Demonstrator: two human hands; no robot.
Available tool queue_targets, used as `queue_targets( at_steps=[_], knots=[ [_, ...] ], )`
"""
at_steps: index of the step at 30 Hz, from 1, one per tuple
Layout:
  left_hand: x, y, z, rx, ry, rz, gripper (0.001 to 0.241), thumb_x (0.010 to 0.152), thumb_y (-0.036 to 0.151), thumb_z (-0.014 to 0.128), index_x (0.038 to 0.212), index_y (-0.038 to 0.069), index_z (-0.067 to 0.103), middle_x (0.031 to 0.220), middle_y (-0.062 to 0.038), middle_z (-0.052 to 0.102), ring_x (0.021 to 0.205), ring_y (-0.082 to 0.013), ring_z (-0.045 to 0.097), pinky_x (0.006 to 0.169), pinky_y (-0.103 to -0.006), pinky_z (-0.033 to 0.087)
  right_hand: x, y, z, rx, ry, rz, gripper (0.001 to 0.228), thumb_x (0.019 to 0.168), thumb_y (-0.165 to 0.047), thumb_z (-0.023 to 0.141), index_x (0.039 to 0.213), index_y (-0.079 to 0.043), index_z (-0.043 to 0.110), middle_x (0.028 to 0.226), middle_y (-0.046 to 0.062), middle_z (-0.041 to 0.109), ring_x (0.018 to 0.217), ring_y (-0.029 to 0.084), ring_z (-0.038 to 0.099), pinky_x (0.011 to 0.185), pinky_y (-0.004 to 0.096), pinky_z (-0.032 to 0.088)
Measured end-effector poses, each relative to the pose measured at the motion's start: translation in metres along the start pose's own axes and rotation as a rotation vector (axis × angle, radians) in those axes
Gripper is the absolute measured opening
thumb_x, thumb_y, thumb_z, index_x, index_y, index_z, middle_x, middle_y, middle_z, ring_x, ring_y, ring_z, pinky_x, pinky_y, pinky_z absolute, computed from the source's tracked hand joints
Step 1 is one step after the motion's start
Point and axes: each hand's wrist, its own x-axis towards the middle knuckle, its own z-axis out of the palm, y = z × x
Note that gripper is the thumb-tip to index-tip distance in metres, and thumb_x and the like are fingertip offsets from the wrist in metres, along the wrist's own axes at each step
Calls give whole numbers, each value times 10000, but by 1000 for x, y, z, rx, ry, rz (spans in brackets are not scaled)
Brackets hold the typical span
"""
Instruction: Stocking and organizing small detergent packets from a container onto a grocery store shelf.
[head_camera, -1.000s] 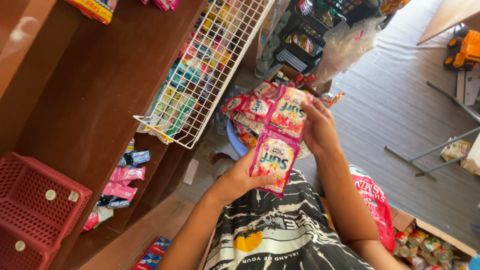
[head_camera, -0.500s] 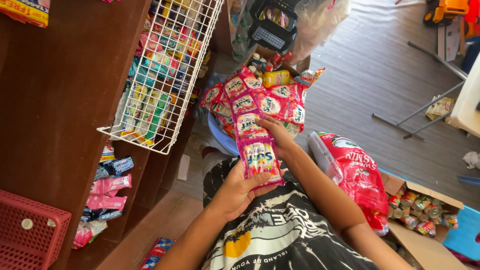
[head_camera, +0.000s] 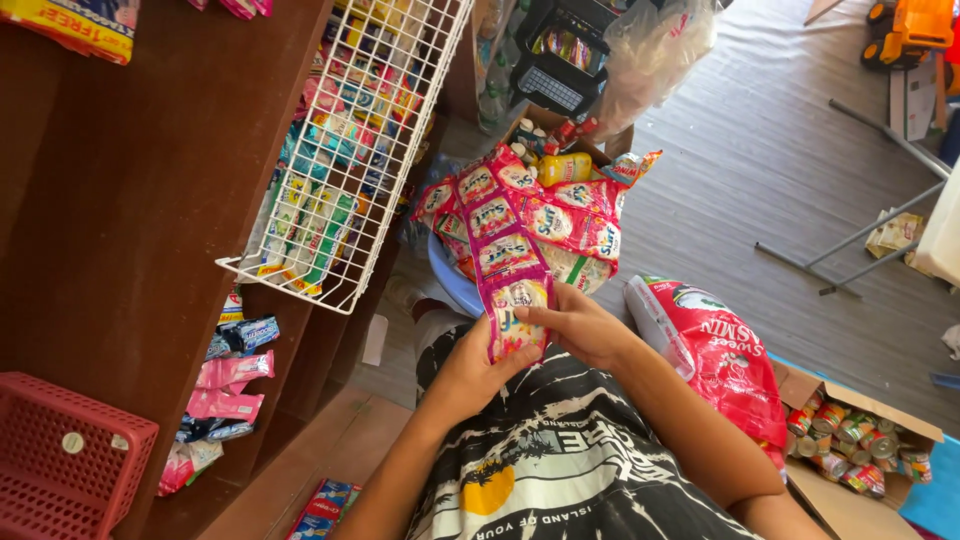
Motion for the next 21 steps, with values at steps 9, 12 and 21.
queue_targets(
  at_steps=[9, 12, 21],
  knots=[
    [-4, 12, -22, 731, 293, 62, 398, 943, 351, 768, 1134, 30, 631, 1099, -156, 701, 1056, -326, 675, 878, -410, 526, 17, 1, -4, -313, 39, -329, 315, 970, -226, 688, 1213, -29, 644, 1089, 38, 728, 963, 82, 677, 841, 257, 554],
    [3, -1, -43, 543, 452, 122, 253, 947, 262, 729, 1089, 65, 659, 1106, -89, 708, 1011, -270, 726, 856, -381, 574, 13, -15, -11, -378, 19, -213, 296, 957, -267, 673, 1120, -19, 682, 979, 36, 775, 890, 94, 729, 799, 262, 574],
    [52, -21, -44, 779, 338, 540, 721, 753, 158, 839, 1415, 73, 565, 1494, -166, 543, 1428, -357, 448, 1149, -480, 413, -13, -29, 5, -736, 35, -27, 368, 882, -330, 765, 1101, -39, 707, 791, -1, 658, 683, 88, 549, 573, 300, 436]
  ],
)
